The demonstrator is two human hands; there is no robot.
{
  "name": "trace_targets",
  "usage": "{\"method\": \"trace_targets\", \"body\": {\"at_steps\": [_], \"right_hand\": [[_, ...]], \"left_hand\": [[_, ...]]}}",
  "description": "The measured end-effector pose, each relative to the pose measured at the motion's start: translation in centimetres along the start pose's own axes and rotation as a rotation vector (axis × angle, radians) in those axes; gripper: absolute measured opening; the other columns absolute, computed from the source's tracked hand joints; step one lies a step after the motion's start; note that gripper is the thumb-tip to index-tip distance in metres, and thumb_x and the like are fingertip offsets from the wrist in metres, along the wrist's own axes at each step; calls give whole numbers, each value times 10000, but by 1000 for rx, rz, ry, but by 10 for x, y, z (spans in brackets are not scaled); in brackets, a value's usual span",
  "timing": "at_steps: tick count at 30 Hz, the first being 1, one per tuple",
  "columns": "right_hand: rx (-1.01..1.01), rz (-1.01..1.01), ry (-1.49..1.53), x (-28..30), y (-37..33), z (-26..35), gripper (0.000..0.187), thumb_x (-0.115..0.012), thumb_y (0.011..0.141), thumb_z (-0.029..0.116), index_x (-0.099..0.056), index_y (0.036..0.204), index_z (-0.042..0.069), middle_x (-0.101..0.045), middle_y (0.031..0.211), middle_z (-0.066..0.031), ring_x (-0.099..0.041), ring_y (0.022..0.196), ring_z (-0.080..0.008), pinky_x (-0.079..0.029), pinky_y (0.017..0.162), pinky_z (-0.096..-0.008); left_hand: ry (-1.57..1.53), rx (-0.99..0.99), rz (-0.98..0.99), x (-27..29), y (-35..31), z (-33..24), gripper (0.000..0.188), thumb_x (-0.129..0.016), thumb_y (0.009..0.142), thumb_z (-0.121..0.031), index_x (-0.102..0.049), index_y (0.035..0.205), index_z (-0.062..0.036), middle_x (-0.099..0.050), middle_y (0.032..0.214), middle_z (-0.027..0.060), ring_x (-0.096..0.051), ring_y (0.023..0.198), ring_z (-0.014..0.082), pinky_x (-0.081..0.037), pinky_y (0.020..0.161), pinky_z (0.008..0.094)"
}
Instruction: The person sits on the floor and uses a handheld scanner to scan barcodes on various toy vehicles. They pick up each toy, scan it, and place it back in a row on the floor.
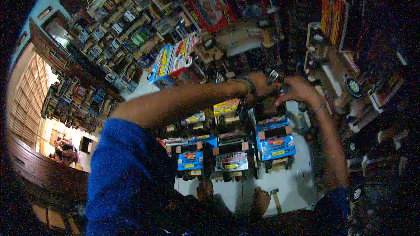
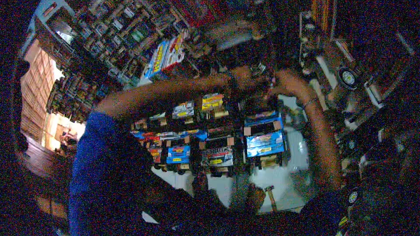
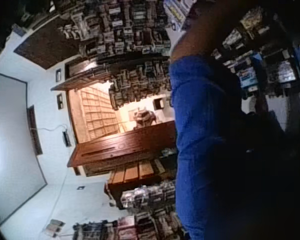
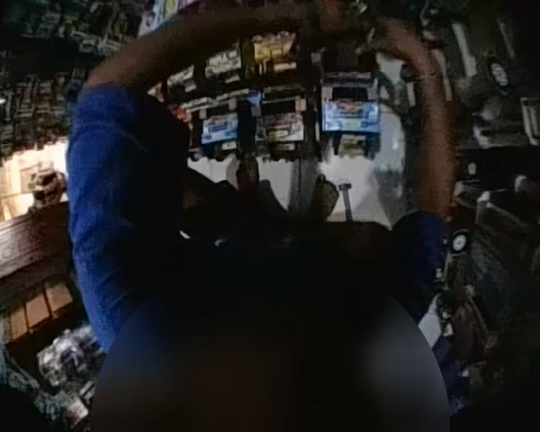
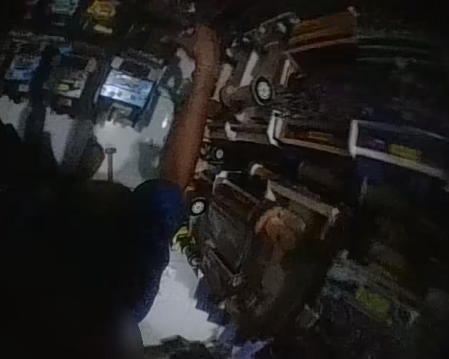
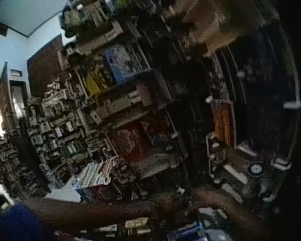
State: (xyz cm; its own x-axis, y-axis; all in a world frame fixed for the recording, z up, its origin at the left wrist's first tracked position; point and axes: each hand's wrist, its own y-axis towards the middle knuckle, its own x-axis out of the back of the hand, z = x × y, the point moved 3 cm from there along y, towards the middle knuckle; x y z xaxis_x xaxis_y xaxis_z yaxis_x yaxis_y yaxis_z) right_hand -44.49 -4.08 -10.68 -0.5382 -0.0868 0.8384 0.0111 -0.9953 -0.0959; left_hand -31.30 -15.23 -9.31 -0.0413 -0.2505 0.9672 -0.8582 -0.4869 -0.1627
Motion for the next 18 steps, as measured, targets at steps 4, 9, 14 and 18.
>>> {"method": "trace_targets", "body": {"at_steps": [4, 9, 14, 18], "right_hand": [[-10, -56, -66, 4, -6, 2, 1150, -916, 604, 536, -420, 1521, 49, -540, 1460, -222, -519, 1352, -377, -406, 1136, -421], [60, -117, -210, 14, 0, 17, 1288, -887, 566, 653, -329, 1576, 79, -470, 1538, -200, -446, 1427, -356, -318, 1188, -496], [235, -39, -272, -5, 23, 66, 1219, -859, 578, 671, -386, 1553, 113, -457, 1564, -141, -451, 1426, -333, -269, 1150, -639], [278, 39, -337, -40, 47, 102, 1232, -857, 566, 680, -387, 1547, 102, -471, 1557, -116, -446, 1434, -311, -221, 1158, -669]], "left_hand": [[233, -187, 311, 26, -15, 14, 763, -477, 903, -780, -757, 1082, -93, -731, 892, 245, -712, 827, 391, -551, 803, 487], [-33, 77, 185, 73, -91, 77, 883, -492, 826, -868, -733, 1106, -66, -726, 864, 232, -711, 821, 369, -547, 792, 488], [85, 161, 160, 78, -161, 143, 927, -578, 787, -858, -713, 1073, 13, -728, 902, 248, -716, 862, 358, -548, 805, 475], [46, 63, 34, 72, -200, 170, 902, -613, 795, -828, -712, 1061, 29, -726, 908, 252, -717, 880, 361, -547, 801, 462]]}}
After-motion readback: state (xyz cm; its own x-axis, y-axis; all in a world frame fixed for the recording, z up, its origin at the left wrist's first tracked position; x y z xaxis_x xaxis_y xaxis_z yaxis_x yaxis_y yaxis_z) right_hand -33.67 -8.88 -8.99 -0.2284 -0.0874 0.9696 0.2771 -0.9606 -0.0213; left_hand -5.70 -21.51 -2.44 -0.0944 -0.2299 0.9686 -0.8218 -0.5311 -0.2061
